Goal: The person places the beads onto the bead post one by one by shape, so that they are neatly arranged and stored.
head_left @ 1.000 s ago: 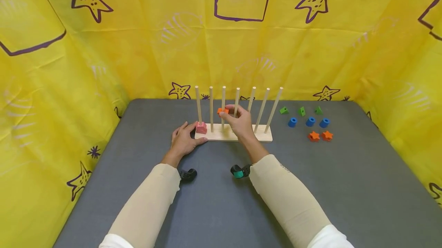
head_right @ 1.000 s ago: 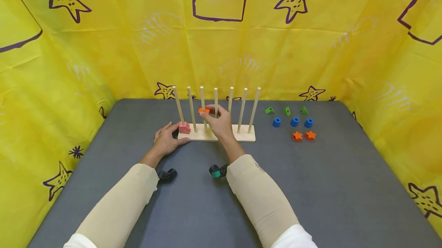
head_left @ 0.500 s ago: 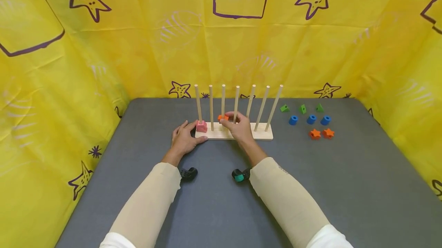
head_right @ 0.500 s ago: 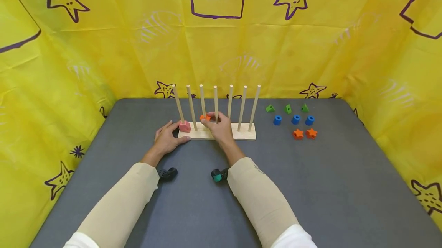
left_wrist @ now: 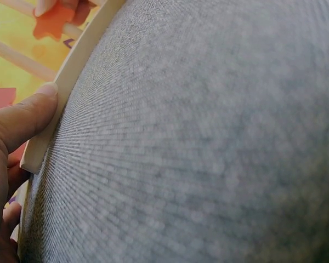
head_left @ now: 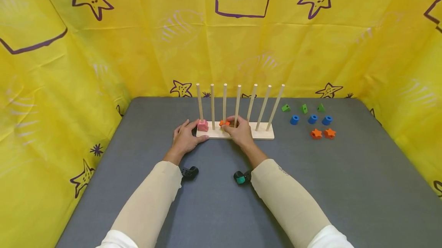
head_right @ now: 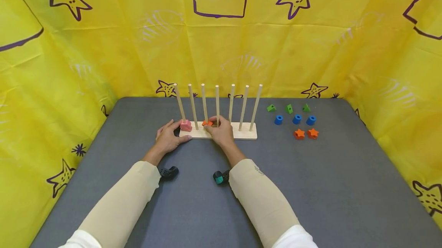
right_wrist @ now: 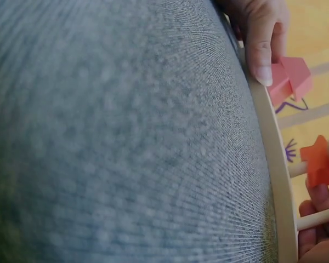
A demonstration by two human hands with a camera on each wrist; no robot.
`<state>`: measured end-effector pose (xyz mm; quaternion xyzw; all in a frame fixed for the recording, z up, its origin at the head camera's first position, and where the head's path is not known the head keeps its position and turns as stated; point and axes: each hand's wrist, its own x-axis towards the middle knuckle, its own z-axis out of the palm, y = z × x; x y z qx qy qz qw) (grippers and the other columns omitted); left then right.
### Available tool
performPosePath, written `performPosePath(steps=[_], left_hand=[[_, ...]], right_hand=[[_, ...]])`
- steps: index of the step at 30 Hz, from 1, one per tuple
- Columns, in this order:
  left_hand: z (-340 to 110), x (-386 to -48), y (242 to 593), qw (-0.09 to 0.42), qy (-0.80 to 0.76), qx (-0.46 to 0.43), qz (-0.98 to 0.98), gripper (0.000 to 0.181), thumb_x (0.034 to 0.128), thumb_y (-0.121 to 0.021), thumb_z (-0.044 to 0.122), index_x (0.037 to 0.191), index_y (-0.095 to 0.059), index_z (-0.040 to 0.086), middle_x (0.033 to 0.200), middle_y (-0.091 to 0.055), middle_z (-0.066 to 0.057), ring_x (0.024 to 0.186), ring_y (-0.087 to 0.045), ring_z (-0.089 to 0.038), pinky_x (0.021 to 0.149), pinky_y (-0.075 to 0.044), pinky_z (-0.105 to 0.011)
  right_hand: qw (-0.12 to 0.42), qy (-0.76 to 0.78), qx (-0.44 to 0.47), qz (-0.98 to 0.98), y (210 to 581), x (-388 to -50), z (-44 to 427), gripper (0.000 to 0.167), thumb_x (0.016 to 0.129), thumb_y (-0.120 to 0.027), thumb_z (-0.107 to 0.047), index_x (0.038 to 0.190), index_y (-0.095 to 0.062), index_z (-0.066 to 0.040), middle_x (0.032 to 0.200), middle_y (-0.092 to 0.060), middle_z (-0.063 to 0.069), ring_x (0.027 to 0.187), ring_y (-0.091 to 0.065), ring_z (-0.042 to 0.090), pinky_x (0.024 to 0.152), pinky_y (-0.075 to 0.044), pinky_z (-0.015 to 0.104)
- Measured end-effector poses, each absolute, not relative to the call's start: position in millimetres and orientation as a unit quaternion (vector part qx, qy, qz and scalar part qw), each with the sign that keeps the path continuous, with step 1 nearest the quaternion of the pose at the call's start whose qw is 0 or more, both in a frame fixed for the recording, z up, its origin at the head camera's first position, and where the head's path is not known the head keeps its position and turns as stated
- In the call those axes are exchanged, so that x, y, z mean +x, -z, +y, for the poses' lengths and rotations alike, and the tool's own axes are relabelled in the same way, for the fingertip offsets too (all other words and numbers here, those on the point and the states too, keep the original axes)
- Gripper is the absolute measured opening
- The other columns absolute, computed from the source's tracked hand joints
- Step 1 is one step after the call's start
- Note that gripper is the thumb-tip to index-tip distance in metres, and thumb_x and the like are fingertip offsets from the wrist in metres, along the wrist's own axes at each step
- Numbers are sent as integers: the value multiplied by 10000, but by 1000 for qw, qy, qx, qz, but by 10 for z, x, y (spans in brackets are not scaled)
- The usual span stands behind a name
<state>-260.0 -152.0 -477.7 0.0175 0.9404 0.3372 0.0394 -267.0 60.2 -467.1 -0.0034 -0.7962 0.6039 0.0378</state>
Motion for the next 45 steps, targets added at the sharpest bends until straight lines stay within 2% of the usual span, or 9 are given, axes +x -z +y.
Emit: performPosePath(steps=[9,13,18,24,35,39,45], left_hand=[[-1529,-2623,4800,28,-329,28,943,832,819,-747,454,1497,-385,134,1494,-369,-157,1425,-134,-316,1110,-18,-529],[-1526,-2631,4812,27,-326,29,944,837,817,-747,463,1500,-382,145,1497,-370,-146,1425,-131,-319,1106,-29,-543],[-1521,-2636,4804,27,-327,26,944,836,819,-749,454,1501,-378,143,1500,-363,-150,1424,-123,-329,1104,-20,-548],[-1534,-2639,4796,28,-326,25,945,833,821,-748,450,1501,-377,141,1498,-366,-153,1425,-122,-327,1108,-4,-532],[-1575,-2628,4788,31,-331,16,943,835,816,-752,449,1500,-381,144,1508,-336,-177,1417,-107,-374,1099,-24,-574],[-1566,-2607,4799,33,-336,11,941,841,814,-758,445,1503,-375,152,1521,-301,-188,1409,-95,-400,1090,-40,-595],[-1542,-2592,4825,26,-336,23,941,838,811,-756,453,1495,-389,139,1501,-343,-184,1415,-123,-364,1097,-33,-574]], right_hand=[[29,-574,13,-818,4670,-2664,630,288,819,-766,-98,1073,-647,-31,1004,-661,92,925,-613,240,812,-490,368],[19,-591,17,-806,4661,-2644,671,402,831,-756,-95,1200,-623,-9,1110,-663,122,1021,-615,259,862,-488,364],[2,-609,27,-793,4612,-2580,748,579,838,-724,-47,1371,-510,24,1267,-595,189,1165,-566,294,938,-463,366],[-2,-577,52,-815,4461,-2461,834,602,870,-705,-74,1412,-462,20,1316,-545,212,1215,-522,321,978,-430,408],[-17,-580,98,-809,4095,-2220,1008,631,893,-702,-144,1453,-428,-41,1393,-498,164,1222,-516,327,918,-480,410],[-6,-600,121,-791,3920,-2090,1126,604,897,-702,-132,1444,-451,-71,1377,-512,157,1204,-534,316,907,-486,430],[39,-596,148,-789,3741,-1906,1401,536,900,-700,-115,1398,-509,-72,1328,-557,117,1146,-576,295,900,-491,411]])
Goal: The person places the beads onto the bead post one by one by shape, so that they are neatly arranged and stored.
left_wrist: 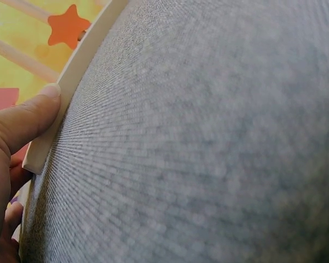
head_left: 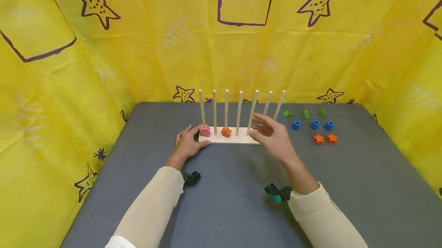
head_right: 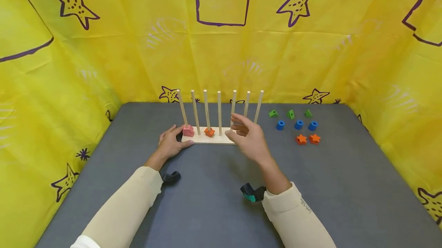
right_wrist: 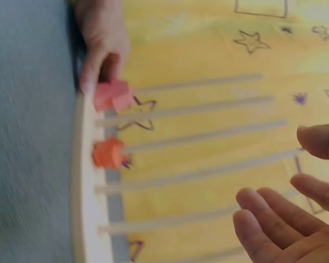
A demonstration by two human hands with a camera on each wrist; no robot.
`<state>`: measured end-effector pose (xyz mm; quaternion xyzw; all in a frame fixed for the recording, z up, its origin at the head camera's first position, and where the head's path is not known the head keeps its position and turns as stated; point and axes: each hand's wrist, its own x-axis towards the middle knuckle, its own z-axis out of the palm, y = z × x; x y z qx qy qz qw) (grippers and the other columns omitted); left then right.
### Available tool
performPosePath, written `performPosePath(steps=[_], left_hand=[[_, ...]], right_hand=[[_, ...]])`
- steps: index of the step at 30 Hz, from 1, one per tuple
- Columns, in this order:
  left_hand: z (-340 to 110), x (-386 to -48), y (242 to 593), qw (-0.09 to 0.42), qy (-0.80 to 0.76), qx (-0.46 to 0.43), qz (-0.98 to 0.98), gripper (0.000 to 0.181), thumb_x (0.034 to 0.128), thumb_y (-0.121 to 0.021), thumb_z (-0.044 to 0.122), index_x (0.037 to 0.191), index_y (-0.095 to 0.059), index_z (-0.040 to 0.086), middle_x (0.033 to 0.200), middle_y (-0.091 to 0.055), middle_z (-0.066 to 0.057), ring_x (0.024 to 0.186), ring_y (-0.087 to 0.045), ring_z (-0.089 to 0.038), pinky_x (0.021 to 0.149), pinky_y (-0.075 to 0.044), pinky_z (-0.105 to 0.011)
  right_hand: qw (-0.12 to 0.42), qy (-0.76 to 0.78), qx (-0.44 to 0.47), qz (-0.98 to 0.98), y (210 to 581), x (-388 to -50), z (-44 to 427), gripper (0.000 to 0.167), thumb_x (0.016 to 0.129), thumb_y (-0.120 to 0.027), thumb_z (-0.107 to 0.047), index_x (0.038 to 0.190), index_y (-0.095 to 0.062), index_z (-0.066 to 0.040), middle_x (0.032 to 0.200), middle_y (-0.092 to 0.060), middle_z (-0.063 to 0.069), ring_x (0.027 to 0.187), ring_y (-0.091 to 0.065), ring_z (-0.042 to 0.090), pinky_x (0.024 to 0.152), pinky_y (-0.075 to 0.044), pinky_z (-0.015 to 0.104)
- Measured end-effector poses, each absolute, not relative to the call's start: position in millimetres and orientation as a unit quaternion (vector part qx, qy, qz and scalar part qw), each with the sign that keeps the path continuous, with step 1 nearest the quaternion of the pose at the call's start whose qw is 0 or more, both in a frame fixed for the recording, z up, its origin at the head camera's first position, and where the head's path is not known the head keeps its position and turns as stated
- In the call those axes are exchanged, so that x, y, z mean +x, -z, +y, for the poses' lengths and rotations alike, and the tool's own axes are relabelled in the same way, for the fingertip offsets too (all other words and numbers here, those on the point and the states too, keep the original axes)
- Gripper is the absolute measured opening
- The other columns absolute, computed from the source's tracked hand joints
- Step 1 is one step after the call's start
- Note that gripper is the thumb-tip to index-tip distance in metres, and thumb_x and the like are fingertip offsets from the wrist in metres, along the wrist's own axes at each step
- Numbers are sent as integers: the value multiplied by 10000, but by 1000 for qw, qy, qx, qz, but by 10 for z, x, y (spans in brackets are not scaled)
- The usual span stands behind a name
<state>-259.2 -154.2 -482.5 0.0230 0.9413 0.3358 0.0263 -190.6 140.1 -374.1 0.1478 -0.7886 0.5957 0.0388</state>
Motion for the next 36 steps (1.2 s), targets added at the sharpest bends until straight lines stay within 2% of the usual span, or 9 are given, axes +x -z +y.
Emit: performPosePath(steps=[7,11,19,21,24,30,36], left_hand=[[-1536,-2599,4827,29,-335,17,942,839,812,-753,460,1496,-388,142,1510,-322,-191,1409,-118,-388,1094,-53,-586],[-1537,-2596,4828,31,-331,16,943,840,812,-755,455,1497,-386,140,1509,-329,-186,1410,-116,-385,1091,-57,-593],[-1532,-2606,4837,28,-334,12,942,837,809,-760,451,1497,-388,153,1508,-343,-162,1416,-110,-366,1094,-52,-585],[-1528,-2603,4833,30,-335,11,942,842,807,-761,451,1499,-384,153,1510,-338,-165,1414,-105,-375,1091,-53,-594],[-1516,-2602,4827,31,-334,10,942,845,809,-759,453,1502,-377,157,1512,-333,-166,1416,-108,-369,1094,-51,-586],[-1503,-2590,4797,36,-337,4,941,847,813,-756,455,1509,-364,172,1528,-295,-175,1415,-96,-380,1095,-54,-585],[-1514,-2585,4797,41,-341,-2,939,845,815,-755,454,1509,-365,172,1537,-269,-180,1407,-85,-409,1084,-64,-613]], right_hand=[[106,-571,182,-793,3636,-1780,1731,482,890,-695,-48,1348,-543,-35,1243,-611,123,1083,-607,298,868,-494,261],[145,-565,175,-793,3606,-1711,1884,469,878,-694,-6,1326,-558,-24,1210,-625,125,1049,-619,277,844,-498,235],[216,-571,124,-783,3552,-1699,2224,412,884,-672,19,1287,-598,-19,1170,-631,124,1002,-618,169,819,-491,208],[225,-564,92,-789,3556,-1707,2310,395,894,-676,-22,1283,-611,-47,1173,-632,103,983,-615,162,731,-510,199],[244,-552,51,-796,3592,-1739,2438,375,904,-679,-69,1275,-622,-67,1178,-636,86,998,-601,143,703,-499,182],[263,-570,-20,-778,3726,-1843,2683,364,902,-675,-60,1262,-629,-36,1152,-640,66,1022,-575,133,704,-476,157],[234,-580,-94,-775,3903,-1901,2856,365,907,-689,-168,1262,-636,-100,1118,-636,-23,951,-590,83,638,-487,148]])
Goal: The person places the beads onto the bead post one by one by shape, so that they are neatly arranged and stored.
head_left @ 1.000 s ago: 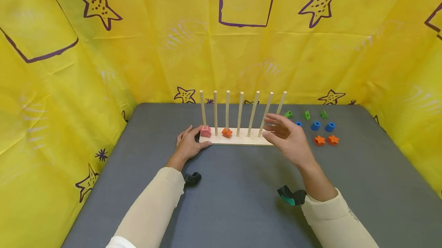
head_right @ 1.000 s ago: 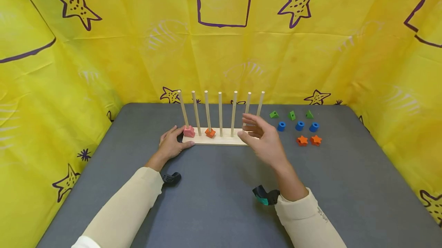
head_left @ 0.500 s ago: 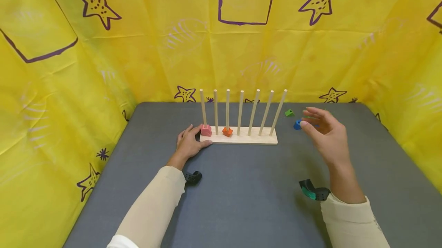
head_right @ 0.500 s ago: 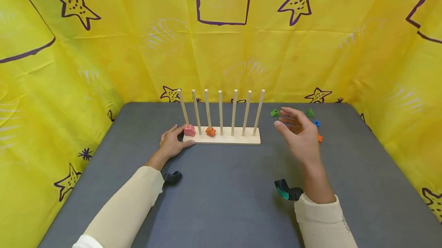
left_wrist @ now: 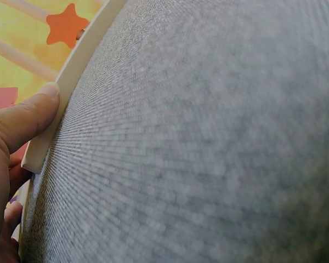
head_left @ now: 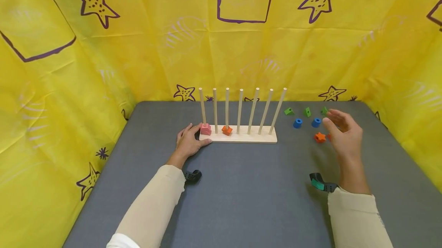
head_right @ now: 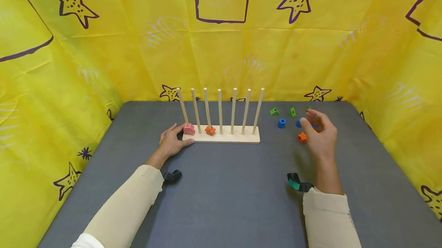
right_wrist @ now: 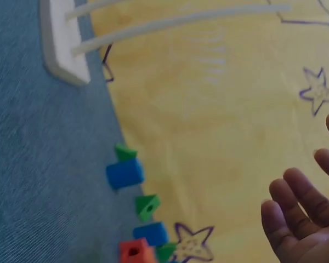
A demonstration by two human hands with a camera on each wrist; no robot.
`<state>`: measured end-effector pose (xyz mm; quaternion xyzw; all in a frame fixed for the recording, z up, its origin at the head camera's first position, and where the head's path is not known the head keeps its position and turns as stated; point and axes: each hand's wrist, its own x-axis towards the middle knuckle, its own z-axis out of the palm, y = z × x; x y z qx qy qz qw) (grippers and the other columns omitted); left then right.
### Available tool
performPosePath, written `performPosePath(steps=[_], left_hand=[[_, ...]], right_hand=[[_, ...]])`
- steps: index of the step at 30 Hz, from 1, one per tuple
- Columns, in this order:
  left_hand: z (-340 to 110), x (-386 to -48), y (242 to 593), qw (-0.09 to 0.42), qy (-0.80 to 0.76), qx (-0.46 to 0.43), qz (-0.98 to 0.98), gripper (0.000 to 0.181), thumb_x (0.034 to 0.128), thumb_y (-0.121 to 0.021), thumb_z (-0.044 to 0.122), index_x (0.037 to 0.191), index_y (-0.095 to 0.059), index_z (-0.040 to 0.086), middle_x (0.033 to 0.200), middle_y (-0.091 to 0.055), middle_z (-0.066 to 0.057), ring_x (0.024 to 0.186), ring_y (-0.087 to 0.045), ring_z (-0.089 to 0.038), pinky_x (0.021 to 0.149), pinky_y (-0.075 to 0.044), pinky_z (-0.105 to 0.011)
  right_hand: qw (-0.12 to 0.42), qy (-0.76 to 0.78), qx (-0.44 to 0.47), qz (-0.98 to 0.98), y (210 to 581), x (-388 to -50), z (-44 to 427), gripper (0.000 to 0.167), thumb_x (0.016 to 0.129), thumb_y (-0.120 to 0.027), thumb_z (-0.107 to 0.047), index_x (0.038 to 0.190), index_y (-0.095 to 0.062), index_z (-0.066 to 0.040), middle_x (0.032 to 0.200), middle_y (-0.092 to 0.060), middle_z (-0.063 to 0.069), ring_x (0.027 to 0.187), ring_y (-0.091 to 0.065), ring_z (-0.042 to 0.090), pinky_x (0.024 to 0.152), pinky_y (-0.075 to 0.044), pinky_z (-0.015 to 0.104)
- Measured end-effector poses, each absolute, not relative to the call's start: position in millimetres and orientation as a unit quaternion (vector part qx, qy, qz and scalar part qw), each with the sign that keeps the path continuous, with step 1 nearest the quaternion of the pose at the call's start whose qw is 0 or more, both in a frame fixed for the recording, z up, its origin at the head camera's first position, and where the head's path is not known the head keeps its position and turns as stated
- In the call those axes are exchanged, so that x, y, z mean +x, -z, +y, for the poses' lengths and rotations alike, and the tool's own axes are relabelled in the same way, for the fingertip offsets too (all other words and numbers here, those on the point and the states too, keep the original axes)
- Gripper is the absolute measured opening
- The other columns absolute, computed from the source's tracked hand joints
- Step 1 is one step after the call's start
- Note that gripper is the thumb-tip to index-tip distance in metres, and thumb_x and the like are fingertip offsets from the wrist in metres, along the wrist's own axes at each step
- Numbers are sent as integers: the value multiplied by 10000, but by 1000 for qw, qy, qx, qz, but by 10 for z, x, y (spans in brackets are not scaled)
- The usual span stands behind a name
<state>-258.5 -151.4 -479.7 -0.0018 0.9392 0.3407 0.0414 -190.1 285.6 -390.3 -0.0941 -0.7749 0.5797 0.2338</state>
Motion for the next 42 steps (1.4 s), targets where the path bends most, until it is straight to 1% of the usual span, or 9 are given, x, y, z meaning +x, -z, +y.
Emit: performPosePath(steps=[3,7,12,14,19,24,28,35,42], left_hand=[[-1518,-2589,4803,40,-338,-3,940,846,812,-756,455,1507,-370,167,1534,-275,-183,1403,-90,-416,1078,-68,-625],[-1515,-2594,4806,38,-337,-1,941,851,804,-759,464,1504,-377,166,1528,-289,-186,1400,-99,-423,1073,-76,-634],[-1515,-2594,4808,41,-336,-1,941,852,805,-760,462,1505,-375,164,1525,-297,-187,1401,-101,-423,1075,-73,-632],[-1515,-2599,4804,41,-333,0,942,850,806,-758,463,1504,-376,165,1524,-298,-187,1403,-102,-421,1076,-70,-631],[-1506,-2607,4786,40,-328,3,944,849,805,-759,467,1501,-382,160,1517,-315,-187,1406,-111,-411,1083,-55,-615],[-1507,-2602,4789,40,-331,1,943,853,803,-758,472,1502,-380,163,1522,-303,-189,1401,-109,-425,1078,-66,-626],[-1510,-2591,4798,41,-333,0,942,852,806,-755,471,1504,-375,166,1529,-286,-190,1398,-104,-435,1071,-74,-639],[-1516,-2583,4797,42,-338,0,940,844,809,-757,457,1504,-376,164,1531,-282,-190,1401,-100,-425,1079,-59,-625],[-1510,-2585,4792,39,-338,3,940,845,808,-757,460,1504,-376,167,1533,-274,-190,1403,-99,-422,1084,-54,-615]], right_hand=[[220,-595,-120,-763,4009,-1940,2936,340,897,-704,-182,1231,-655,-138,1105,-642,-11,896,-605,53,643,-493,137],[208,-605,-147,-755,4165,-1986,3041,343,892,-712,-194,1224,-656,-130,1090,-644,-26,882,-600,42,674,-486,126],[190,-618,-169,-744,4344,-2036,3118,361,886,-718,-193,1227,-651,-100,1067,-641,-42,891,-590,41,717,-467,109],[185,-632,-177,-732,4405,-2051,3135,326,883,-720,-174,1198,-663,-115,1069,-641,-34,907,-584,42,736,-456,101],[172,-608,-200,-749,4527,-2094,3158,344,905,-694,-189,1240,-646,-129,1107,-630,-37,964,-549,65,758,-427,112],[171,-593,-212,-757,4615,-2149,3160,411,910,-679,-157,1304,-600,-73,1216,-605,54,1012,-540,91,769,-419,129],[175,-596,-216,-754,4651,-2162,3161,421,905,-682,-136,1307,-594,-49,1236,-590,82,1021,-536,97,761,-423,122],[154,-543,-193,-803,4687,-2158,3151,465,944,-628,-183,1365,-531,-9,1345,-530,183,1096,-537,109,818,-431,134],[143,-518,-174,-825,4741,-2149,3173,453,970,-582,-193,1370,-516,10,1315,-550,203,940,-563,3,777,-423,105]])
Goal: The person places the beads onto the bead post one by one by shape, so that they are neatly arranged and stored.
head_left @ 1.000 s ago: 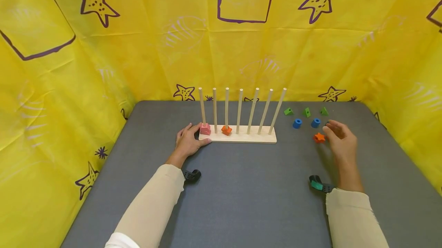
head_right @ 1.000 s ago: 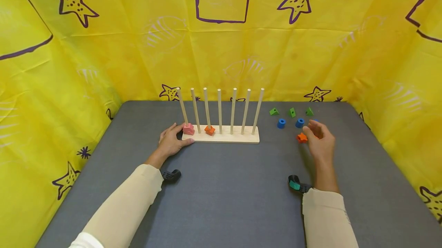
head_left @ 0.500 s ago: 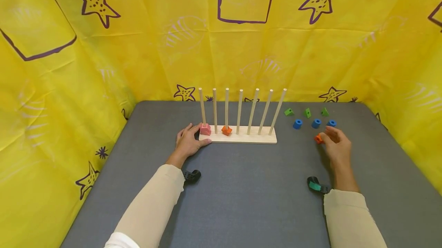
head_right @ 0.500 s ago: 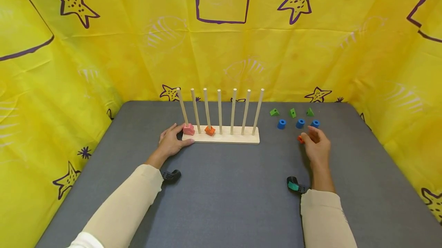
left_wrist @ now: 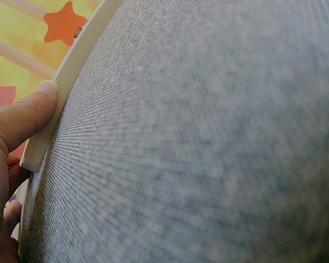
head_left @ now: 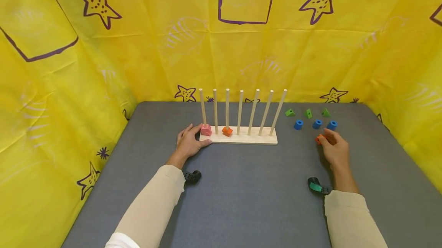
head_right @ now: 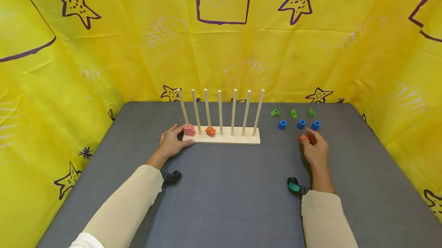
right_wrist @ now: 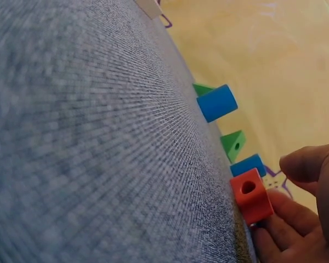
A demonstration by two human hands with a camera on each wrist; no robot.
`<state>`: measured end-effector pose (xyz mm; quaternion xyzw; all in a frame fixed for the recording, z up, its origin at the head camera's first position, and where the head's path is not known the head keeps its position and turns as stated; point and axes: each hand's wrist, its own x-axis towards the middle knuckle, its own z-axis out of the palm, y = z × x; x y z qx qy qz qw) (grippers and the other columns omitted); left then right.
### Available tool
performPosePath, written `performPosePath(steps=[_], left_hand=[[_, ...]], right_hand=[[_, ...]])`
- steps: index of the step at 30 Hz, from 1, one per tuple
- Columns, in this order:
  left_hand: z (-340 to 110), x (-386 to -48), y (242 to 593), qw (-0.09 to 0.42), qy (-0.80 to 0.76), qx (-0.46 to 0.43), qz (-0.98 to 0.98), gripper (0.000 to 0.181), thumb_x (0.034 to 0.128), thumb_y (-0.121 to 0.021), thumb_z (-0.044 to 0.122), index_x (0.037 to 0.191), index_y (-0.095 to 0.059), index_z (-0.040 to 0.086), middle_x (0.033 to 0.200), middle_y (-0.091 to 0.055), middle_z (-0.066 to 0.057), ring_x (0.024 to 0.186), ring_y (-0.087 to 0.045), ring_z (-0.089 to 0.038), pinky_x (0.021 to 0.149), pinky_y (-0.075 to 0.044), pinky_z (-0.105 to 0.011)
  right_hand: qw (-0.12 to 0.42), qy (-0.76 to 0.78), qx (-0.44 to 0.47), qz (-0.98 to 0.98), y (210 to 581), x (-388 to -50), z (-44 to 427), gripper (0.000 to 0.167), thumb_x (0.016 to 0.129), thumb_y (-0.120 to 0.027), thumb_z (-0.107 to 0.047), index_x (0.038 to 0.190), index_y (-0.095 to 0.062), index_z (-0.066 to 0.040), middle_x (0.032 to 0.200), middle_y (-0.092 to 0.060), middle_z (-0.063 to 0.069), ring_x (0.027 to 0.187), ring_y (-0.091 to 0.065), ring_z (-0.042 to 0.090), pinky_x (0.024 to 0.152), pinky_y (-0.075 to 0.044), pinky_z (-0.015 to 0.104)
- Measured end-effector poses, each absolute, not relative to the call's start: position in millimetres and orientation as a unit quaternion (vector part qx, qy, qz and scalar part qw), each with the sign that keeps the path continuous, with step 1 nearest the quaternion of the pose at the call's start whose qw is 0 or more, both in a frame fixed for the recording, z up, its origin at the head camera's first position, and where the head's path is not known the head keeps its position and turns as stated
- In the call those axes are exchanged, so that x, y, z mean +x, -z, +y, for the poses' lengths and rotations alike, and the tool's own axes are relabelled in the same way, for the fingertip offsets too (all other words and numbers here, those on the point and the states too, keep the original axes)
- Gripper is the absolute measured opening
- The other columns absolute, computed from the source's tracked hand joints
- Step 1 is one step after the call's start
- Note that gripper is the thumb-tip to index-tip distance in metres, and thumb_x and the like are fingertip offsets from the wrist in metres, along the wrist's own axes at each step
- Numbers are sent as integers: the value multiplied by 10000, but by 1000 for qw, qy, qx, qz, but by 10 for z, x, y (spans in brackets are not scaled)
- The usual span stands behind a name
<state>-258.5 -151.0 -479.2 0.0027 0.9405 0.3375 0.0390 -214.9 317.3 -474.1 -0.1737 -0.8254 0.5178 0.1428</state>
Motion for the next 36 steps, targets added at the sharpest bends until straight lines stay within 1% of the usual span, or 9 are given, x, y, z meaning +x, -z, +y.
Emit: performPosePath(steps=[2,5,9,11,13,18,22,28,36], left_hand=[[-1514,-2583,4791,37,-338,3,940,842,811,-755,458,1504,-376,166,1531,-283,-186,1405,-97,-415,1085,-55,-614],[-1518,-2581,4795,37,-338,4,941,843,810,-753,466,1504,-377,170,1527,-298,-176,1407,-99,-409,1084,-64,-615],[-1519,-2577,4802,37,-338,4,940,845,808,-756,464,1502,-379,165,1523,-306,-178,1405,-102,-414,1080,-69,-622],[-1519,-2579,4803,35,-337,5,941,845,806,-758,463,1501,-382,161,1518,-317,-176,1407,-107,-406,1084,-64,-615],[-1517,-2584,4803,32,-335,7,942,843,808,-757,463,1499,-385,156,1512,-332,-174,1410,-114,-394,1088,-57,-606],[-1513,-2593,4802,28,-332,10,943,836,807,-755,469,1495,-394,160,1506,-345,-169,1409,-123,-388,1088,-59,-604],[-1513,-2598,4807,29,-332,10,943,830,809,-753,470,1494,-397,164,1506,-348,-162,1408,-124,-394,1085,-65,-611],[-1513,-2599,4803,29,-335,10,942,835,809,-756,463,1497,-391,161,1509,-341,-166,1405,-118,-404,1081,-62,-616],[-1515,-2597,4819,35,-334,3,942,843,809,-754,466,1502,-380,166,1519,-317,-173,1405,-109,-405,1079,-70,-622]], right_hand=[[144,-509,-181,-829,4752,-2153,3175,436,969,-582,-196,1357,-537,-3,1312,-558,182,960,-543,-5,775,-413,101],[148,-488,-190,-839,4760,-2153,3176,421,968,-578,-203,1341,-558,-9,1306,-569,169,1048,-560,100,824,-427,155],[158,-437,-187,-865,4747,-2123,3177,416,968,-550,-202,1324,-569,13,1273,-586,203,1152,-537,312,948,-425,364],[164,-407,-181,-880,4745,-2113,3180,418,963,-545,-199,1309,-570,35,1240,-592,236,1155,-513,398,973,-388,469],[168,-379,-182,-892,4747,-2108,3184,415,959,-537,-207,1291,-578,39,1212,-595,258,1147,-493,444,976,-357,521],[155,-350,-184,-905,4755,-2114,3198,427,957,-528,-227,1282,-573,47,1228,-577,273,1162,-453,493,993,-323,548],[131,-341,-177,-914,4758,-2123,3200,453,947,-565,-247,1278,-575,62,1262,-548,292,1179,-432,509,1001,-303,566],[117,-342,-166,-917,4753,-2123,3182,442,923,-623,-272,1265,-606,9,1275,-539,289,1187,-418,517,997,-300,579],[145,-375,-188,-896,4751,-2091,3157,434,909,-641,-267,1239,-619,15,1202,-576,269,1151,-469,463,971,-349,544]])
